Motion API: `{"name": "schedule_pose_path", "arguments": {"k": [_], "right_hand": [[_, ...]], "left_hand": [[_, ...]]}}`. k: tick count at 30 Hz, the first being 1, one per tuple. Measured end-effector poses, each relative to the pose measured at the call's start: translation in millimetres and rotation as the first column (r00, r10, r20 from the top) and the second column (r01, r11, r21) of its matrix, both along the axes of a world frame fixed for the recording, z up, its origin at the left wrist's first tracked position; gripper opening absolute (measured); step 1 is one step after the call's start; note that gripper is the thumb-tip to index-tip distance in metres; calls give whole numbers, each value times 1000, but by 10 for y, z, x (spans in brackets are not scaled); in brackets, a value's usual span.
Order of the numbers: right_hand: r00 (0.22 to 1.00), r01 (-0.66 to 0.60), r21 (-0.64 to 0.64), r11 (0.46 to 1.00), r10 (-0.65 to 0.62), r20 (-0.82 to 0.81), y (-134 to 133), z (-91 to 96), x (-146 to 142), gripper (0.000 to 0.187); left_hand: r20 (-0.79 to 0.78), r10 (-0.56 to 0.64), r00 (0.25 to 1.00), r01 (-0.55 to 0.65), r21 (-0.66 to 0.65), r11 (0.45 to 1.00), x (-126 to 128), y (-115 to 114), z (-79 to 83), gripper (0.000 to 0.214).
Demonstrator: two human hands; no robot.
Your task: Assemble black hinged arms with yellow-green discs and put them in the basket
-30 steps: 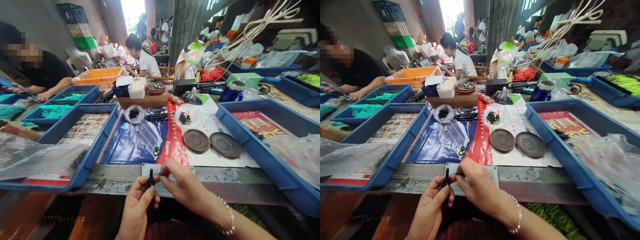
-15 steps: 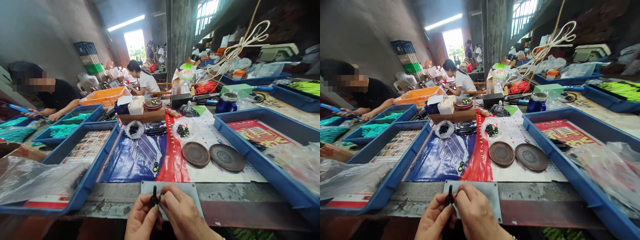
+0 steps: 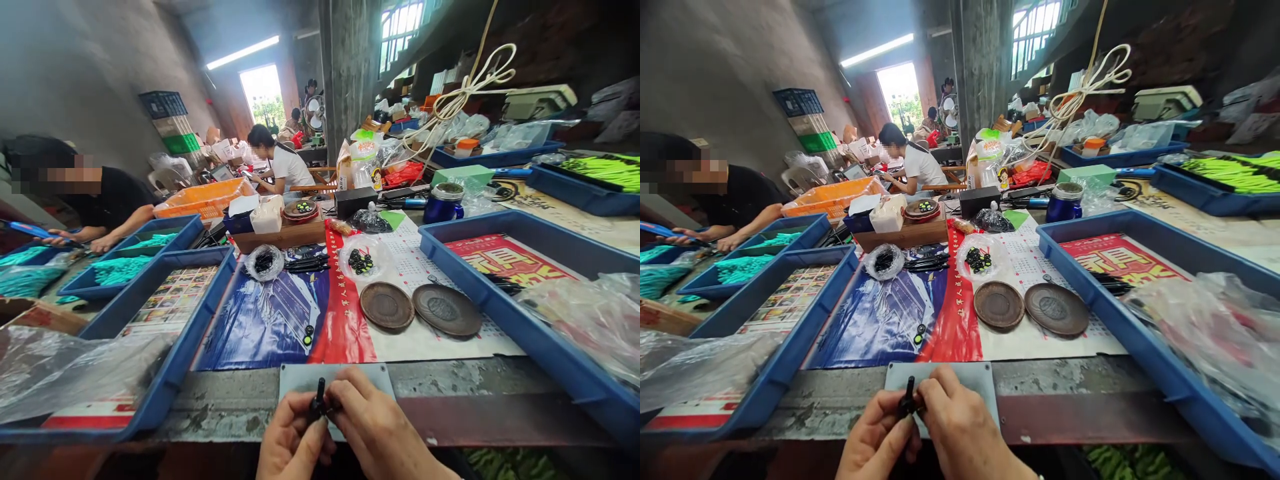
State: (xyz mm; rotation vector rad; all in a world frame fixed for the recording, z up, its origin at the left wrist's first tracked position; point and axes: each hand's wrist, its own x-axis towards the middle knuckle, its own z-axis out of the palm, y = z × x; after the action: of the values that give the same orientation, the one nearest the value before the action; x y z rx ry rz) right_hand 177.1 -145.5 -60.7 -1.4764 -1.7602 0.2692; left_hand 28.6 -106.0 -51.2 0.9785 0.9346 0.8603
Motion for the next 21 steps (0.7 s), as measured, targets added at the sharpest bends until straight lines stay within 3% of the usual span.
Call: {"name": "schedule_pose_path", "arguments": {"k": [6, 15, 21], "right_hand": [[980, -38, -37, 999, 30, -195, -45, -34, 13, 20], [992, 36, -23, 999, -39, -118, -107, -123, 23, 20], [939, 31, -98, 995, -63, -338, -189, -94, 52, 12]], "left_hand": [[26, -33, 999, 34, -58, 998, -16, 8, -9, 45], [89, -118, 989, 123, -51, 991, -71, 46, -202, 37], [93, -135, 987, 147, -146, 978, -45, -7, -100, 28]]}}
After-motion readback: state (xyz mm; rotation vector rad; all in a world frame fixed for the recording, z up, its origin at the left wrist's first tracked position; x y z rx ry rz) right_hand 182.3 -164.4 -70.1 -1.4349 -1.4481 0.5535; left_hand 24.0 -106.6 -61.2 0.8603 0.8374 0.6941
